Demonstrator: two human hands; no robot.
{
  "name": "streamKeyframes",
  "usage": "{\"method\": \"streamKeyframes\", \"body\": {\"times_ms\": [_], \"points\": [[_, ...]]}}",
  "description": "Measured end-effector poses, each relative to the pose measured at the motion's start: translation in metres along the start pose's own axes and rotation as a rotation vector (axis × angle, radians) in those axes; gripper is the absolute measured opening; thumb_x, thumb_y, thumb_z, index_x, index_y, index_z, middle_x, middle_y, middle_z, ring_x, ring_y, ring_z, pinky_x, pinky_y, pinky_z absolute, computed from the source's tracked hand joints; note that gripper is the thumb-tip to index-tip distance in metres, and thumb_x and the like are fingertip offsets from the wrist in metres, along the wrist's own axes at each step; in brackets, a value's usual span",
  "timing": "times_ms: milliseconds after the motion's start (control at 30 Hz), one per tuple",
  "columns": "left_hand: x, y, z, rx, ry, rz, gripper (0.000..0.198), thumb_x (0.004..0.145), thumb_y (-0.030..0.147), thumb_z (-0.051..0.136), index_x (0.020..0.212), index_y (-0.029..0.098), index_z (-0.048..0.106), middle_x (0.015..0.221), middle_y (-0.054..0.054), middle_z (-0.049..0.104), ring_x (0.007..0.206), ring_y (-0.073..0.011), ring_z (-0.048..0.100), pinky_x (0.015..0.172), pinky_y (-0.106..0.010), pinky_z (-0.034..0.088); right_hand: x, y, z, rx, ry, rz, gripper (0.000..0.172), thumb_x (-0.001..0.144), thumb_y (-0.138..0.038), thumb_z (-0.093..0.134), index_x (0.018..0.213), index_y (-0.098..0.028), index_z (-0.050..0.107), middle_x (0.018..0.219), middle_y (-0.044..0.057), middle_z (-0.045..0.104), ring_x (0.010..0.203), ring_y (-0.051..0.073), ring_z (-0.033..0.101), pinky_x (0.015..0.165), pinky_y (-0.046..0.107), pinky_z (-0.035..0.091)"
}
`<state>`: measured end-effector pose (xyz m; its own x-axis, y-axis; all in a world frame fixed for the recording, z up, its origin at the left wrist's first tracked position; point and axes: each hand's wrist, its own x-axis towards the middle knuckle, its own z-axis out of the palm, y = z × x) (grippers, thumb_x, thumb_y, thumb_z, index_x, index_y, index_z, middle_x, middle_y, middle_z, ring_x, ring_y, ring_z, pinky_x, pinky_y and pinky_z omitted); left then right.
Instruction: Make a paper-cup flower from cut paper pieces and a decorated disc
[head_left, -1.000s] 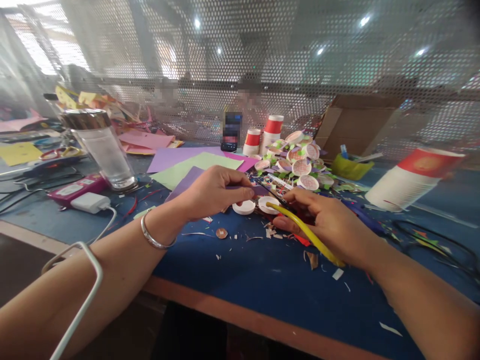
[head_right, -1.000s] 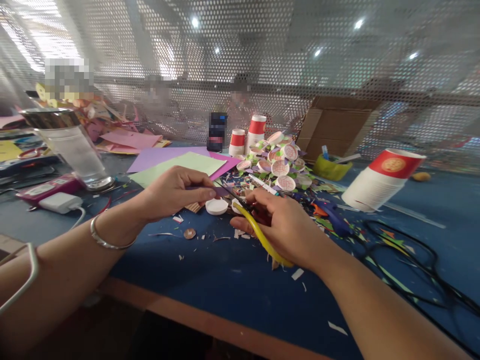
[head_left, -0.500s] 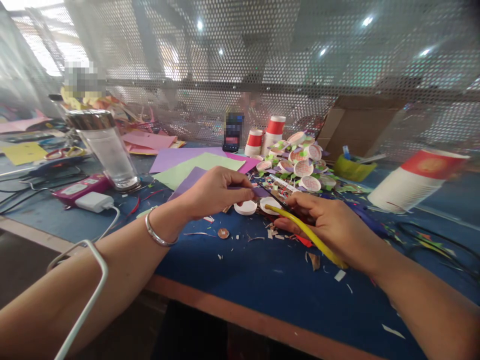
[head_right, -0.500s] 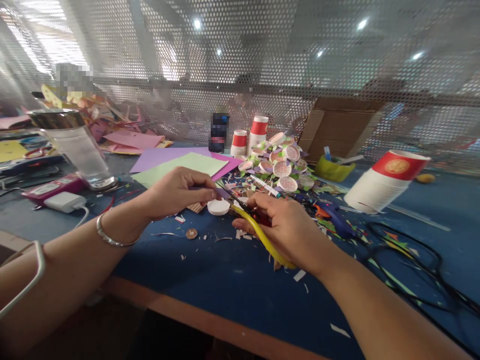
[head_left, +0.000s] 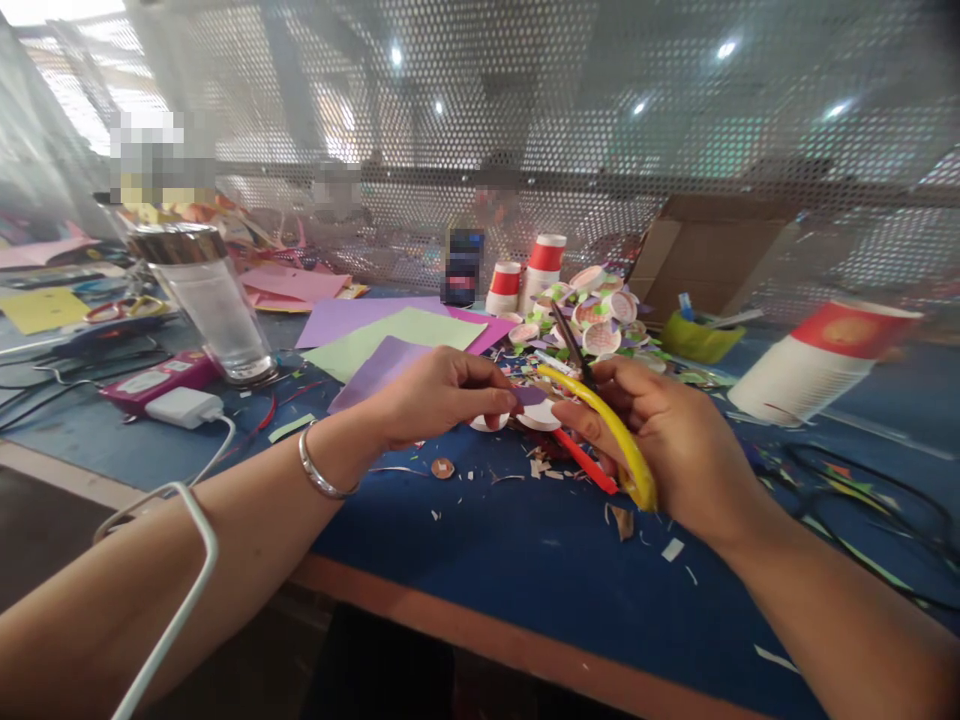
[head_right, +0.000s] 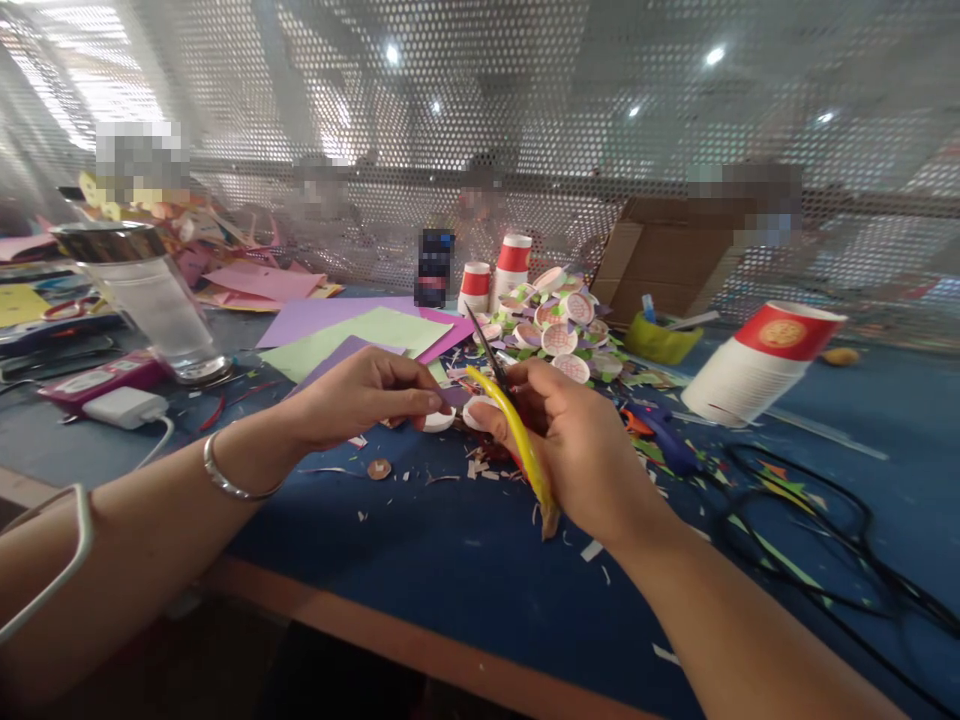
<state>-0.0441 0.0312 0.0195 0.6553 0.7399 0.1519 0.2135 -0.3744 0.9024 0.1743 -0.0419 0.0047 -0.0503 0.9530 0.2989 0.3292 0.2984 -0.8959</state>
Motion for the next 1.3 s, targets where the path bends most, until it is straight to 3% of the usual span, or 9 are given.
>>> {"method": "streamKeyframes", "body": {"times_ms": [233,333,500,633,767,900,1067,1300], "points": [[0.001,0.000,0.009,-0.029,-0.118,0.038,0.018,0.086,0.028,0.068,0.074,0.015,0.072,0.065,0.001,0.065,0.061,-0.0074,0.051,0.058,-0.022,0.036,0.003,-0.006,0.008,0.094,0.057,-0.051,0.043,0.065,-0.039,0.092,0.094,-0.023,0.064,0.079,-0.001,0.073,0.070,0.015,0.070,0.062,0.025,0.059],[0.002,0.000,0.009,-0.107,-0.045,-0.006,0.012,0.083,0.025,0.073,0.078,0.015,0.074,0.065,0.001,0.066,0.061,-0.0072,0.053,0.058,-0.021,0.036,0.004,-0.005,0.009,0.124,0.057,-0.041,0.044,0.064,-0.038,0.092,0.093,-0.024,0.062,0.077,-0.002,0.071,0.069,0.014,0.069,0.063,0.026,0.059],[0.003,0.000,0.012,-0.547,0.136,-0.079,0.009,0.076,0.020,0.080,0.076,0.013,0.074,0.066,0.001,0.067,0.057,-0.0054,0.053,0.055,-0.020,0.037,0.003,-0.004,0.012,0.172,0.087,-0.023,0.046,0.067,-0.043,0.090,0.095,-0.025,0.058,0.077,-0.003,0.068,0.064,0.013,0.065,0.055,0.026,0.055],[0.005,-0.001,0.018,-0.678,0.178,-0.080,0.022,0.077,0.025,0.082,0.067,0.013,0.066,0.064,0.003,0.063,0.058,-0.0043,0.053,0.056,-0.019,0.037,0.003,-0.004,0.015,0.220,0.074,0.012,0.049,0.064,-0.041,0.092,0.096,-0.025,0.059,0.081,-0.002,0.069,0.068,0.014,0.067,0.059,0.026,0.057],[0.005,-0.001,0.022,-0.659,0.183,-0.061,0.020,0.083,0.026,0.077,0.074,0.015,0.064,0.069,0.003,0.064,0.061,-0.0055,0.058,0.057,-0.019,0.038,0.003,-0.005,0.017,0.198,0.057,0.018,0.052,0.062,-0.041,0.094,0.098,-0.025,0.060,0.088,0.002,0.074,0.079,0.018,0.071,0.068,0.029,0.060],[0.002,0.002,0.021,-0.480,0.183,0.020,0.014,0.088,0.024,0.071,0.078,0.015,0.065,0.066,0.003,0.062,0.055,-0.0046,0.053,0.052,-0.020,0.035,0.003,-0.004,0.013,0.135,0.027,-0.021,0.045,0.070,-0.043,0.089,0.101,-0.026,0.061,0.094,0.003,0.076,0.083,0.020,0.072,0.072,0.032,0.061],[0.000,0.004,0.016,-0.315,0.184,0.023,0.014,0.087,0.025,0.071,0.079,0.014,0.067,0.059,0.005,0.056,0.051,-0.0041,0.044,0.048,-0.020,0.031,0.001,0.000,0.005,0.016,-0.051,0.029,0.046,0.073,-0.043,0.088,0.108,-0.026,0.064,0.096,0.003,0.076,0.083,0.019,0.071,0.071,0.030,0.058],[0.000,0.002,0.012,-0.211,0.114,0.031,0.016,0.086,0.027,0.069,0.080,0.013,0.065,0.061,0.003,0.056,0.053,-0.0049,0.046,0.049,-0.021,0.030,-0.003,0.003,0.004,-0.007,-0.154,0.034,0.047,0.074,-0.042,0.088,0.111,-0.028,0.062,0.103,0.002,0.074,0.085,0.018,0.069,0.070,0.027,0.054]]}}
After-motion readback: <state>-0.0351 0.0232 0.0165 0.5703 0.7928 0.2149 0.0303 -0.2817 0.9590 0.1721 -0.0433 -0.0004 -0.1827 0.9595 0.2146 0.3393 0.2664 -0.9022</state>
